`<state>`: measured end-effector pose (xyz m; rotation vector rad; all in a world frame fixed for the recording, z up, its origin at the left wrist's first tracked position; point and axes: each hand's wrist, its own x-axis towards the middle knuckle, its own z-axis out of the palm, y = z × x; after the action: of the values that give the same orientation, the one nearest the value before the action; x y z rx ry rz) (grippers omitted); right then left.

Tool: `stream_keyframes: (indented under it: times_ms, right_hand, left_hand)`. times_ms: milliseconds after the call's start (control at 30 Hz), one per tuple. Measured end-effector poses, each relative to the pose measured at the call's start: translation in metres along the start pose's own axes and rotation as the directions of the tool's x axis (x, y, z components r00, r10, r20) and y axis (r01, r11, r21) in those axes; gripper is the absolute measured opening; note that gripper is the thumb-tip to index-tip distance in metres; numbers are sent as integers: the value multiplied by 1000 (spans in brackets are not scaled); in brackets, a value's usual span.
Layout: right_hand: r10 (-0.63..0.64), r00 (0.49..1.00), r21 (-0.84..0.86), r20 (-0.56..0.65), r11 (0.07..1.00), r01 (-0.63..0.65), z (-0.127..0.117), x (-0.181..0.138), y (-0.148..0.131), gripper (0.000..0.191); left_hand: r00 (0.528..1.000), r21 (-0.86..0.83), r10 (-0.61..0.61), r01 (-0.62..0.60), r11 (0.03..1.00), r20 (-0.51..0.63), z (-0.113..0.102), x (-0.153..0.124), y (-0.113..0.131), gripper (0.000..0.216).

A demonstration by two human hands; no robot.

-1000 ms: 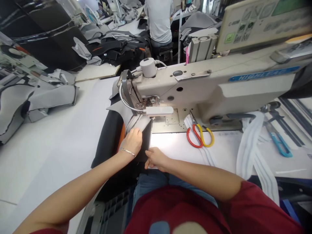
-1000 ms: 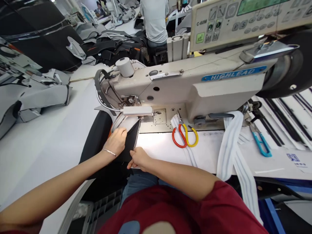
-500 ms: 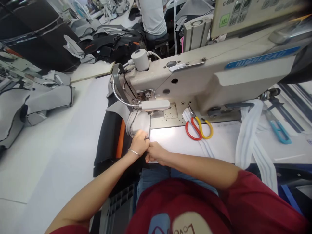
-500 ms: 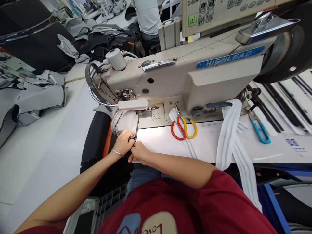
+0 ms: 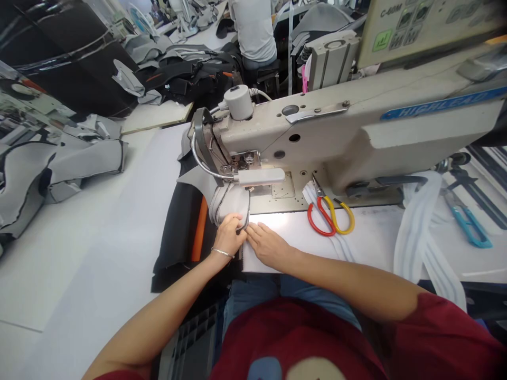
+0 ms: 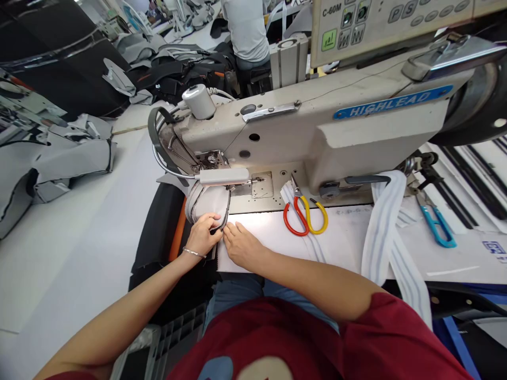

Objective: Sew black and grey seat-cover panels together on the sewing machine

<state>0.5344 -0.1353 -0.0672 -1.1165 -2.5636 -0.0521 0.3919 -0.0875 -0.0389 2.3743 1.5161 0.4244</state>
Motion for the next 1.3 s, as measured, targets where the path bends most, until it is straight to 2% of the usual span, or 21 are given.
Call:
stream_keyframes:
  times_ms: [67, 233, 600, 800, 1000, 1167, 1300]
  right_hand:
    - [-53, 998, -36, 20, 998, 54, 3, 2, 3, 30]
    - [-152, 987, 17, 46, 988, 151, 5, 9, 11, 25]
    - [-211, 973, -47, 90, 975, 215, 10, 27, 38, 25]
    - [-124, 992, -43, 27, 991, 125, 14, 36, 52, 25]
    - [-10, 999, 45, -31, 999, 12, 19, 45, 62, 24]
    - [85, 993, 91, -86, 993, -77, 28, 49, 68, 25]
    - [237, 969, 43, -77, 971, -234, 26, 49, 57, 21]
  left_hand:
    - [1000, -8, 5, -5, 1000, 8, -1, 2, -1, 10]
    - [999, -2, -30, 30, 1000, 31, -1, 7, 0, 9]
    - [994, 28, -41, 38, 999, 102, -1, 49, -1, 4]
    - [992, 74, -31, 21, 997, 124, -3, 73, -1, 9]
    - [996, 85, -55, 49, 995, 67, 3, 92, -5, 9]
    - [998, 110, -56, 58, 992, -21, 8, 93, 1, 10]
    - [998, 248, -36, 23, 969, 46, -1, 85, 10, 14]
